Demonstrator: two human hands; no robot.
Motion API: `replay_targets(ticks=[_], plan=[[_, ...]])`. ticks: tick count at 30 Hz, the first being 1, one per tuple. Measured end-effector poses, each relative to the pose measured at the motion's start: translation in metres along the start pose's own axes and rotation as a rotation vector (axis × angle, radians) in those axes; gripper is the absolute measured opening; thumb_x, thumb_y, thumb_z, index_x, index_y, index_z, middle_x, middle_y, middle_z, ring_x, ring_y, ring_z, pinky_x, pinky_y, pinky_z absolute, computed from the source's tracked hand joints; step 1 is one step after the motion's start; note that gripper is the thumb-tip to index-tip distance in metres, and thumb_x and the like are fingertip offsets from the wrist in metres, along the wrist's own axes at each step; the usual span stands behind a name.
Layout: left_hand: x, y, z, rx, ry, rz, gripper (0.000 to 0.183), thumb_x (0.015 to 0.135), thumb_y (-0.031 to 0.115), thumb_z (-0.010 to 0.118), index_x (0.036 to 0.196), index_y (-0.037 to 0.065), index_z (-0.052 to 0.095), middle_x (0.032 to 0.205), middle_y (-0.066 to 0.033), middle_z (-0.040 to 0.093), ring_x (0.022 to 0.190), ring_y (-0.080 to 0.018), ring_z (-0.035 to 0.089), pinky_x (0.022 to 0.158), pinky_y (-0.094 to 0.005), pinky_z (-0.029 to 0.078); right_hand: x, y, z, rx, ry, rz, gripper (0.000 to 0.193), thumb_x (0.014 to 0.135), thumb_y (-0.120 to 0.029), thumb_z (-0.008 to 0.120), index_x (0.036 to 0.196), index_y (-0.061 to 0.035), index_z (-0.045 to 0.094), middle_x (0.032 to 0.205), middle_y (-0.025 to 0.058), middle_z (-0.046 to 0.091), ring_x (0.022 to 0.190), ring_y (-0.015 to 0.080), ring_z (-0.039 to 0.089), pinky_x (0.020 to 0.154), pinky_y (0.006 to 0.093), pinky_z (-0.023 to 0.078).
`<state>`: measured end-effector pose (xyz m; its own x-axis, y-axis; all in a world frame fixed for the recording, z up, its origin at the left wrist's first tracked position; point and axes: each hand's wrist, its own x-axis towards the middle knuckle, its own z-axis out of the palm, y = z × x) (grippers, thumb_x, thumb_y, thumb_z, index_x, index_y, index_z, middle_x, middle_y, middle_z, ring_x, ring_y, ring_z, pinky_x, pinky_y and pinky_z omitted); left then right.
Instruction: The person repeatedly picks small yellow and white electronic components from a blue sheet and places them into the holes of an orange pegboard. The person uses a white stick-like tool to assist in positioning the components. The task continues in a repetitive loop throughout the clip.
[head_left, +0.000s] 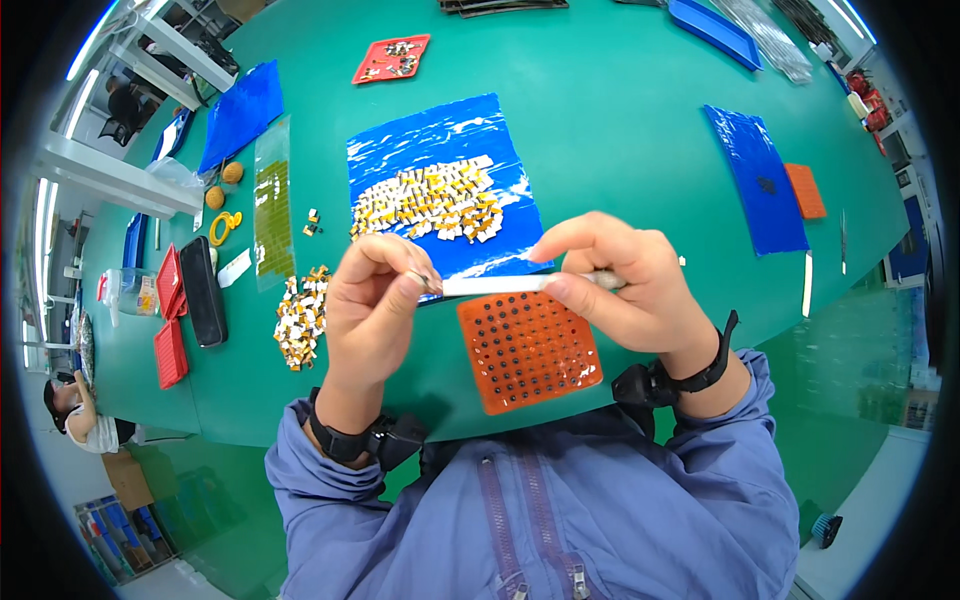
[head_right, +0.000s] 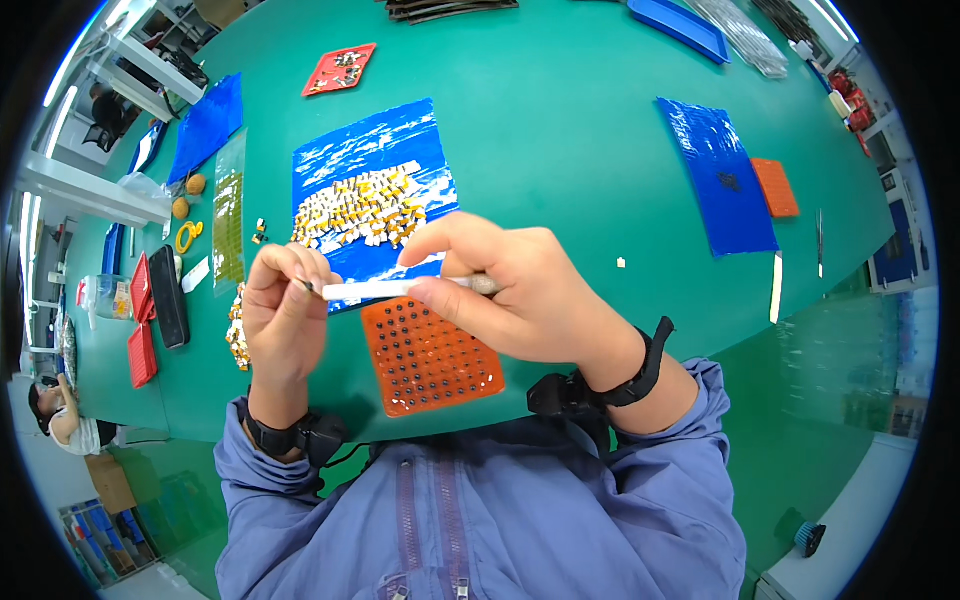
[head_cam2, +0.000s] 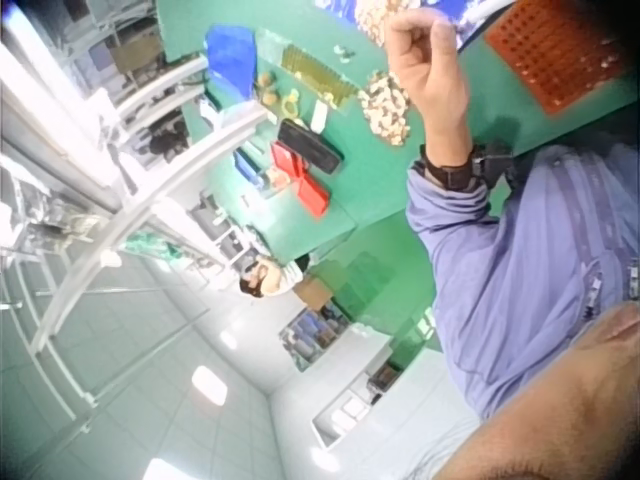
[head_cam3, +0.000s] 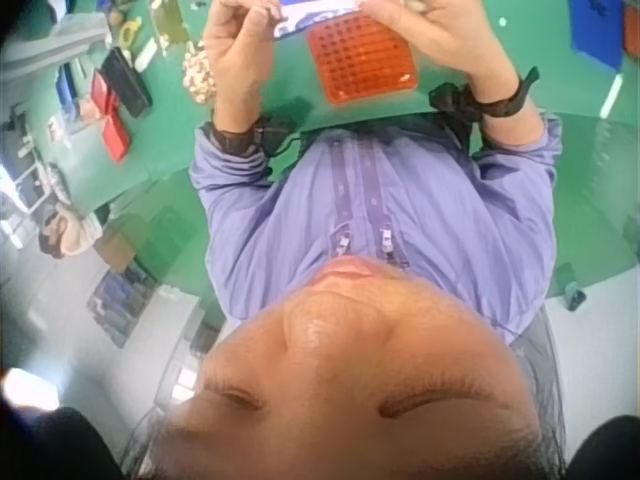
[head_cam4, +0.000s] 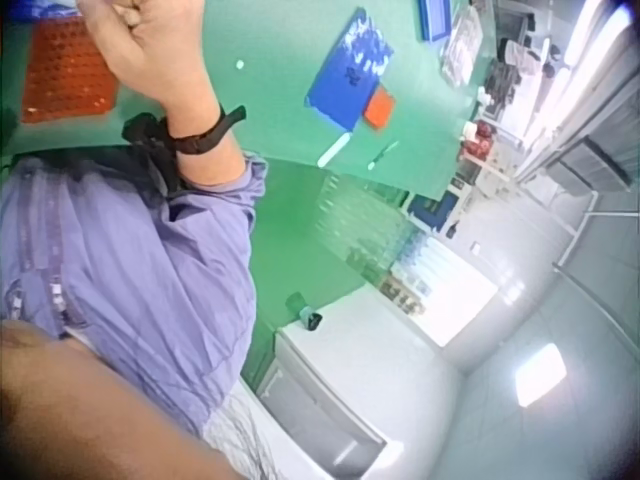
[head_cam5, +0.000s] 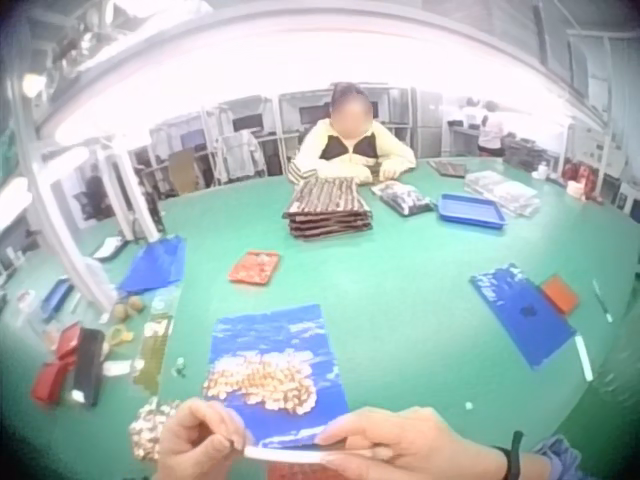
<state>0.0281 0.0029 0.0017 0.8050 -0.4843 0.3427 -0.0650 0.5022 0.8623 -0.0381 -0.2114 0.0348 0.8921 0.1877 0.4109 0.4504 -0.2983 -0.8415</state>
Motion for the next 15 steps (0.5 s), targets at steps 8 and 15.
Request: replay_targets(ticks=[8,15], plan=[[0.002,0.007,-0.003,0.040,0.033,-0.087,0.004,0.084,0.002,0.050,0.086,0.003,0.046,0.083,-0.0081,0.054,0.075,-0.0131,0.052,0.068,-0.0252,0.043,-0.003,-0.004,-0.009,0.185,0.044,-0.276,0.011,0.067,-0.002,0.067,0.068,0.0002,0.056,0.061,0.0063,0.055,0.050,0.0145,0.049,0.044,0.0253,0.036],[0.003,0.010,-0.001,0.168,0.073,-0.130,0.004,0.085,0.003,0.048,0.086,0.005,0.045,0.079,-0.0059,0.051,0.072,-0.0119,0.047,0.065,-0.0234,0.039,-0.008,-0.009,-0.003,0.101,-0.077,-0.461,0.016,0.065,-0.006,0.070,0.066,-0.0024,0.055,0.054,0.0037,0.048,0.044,0.0176,0.048,0.039,0.0268,0.036]])
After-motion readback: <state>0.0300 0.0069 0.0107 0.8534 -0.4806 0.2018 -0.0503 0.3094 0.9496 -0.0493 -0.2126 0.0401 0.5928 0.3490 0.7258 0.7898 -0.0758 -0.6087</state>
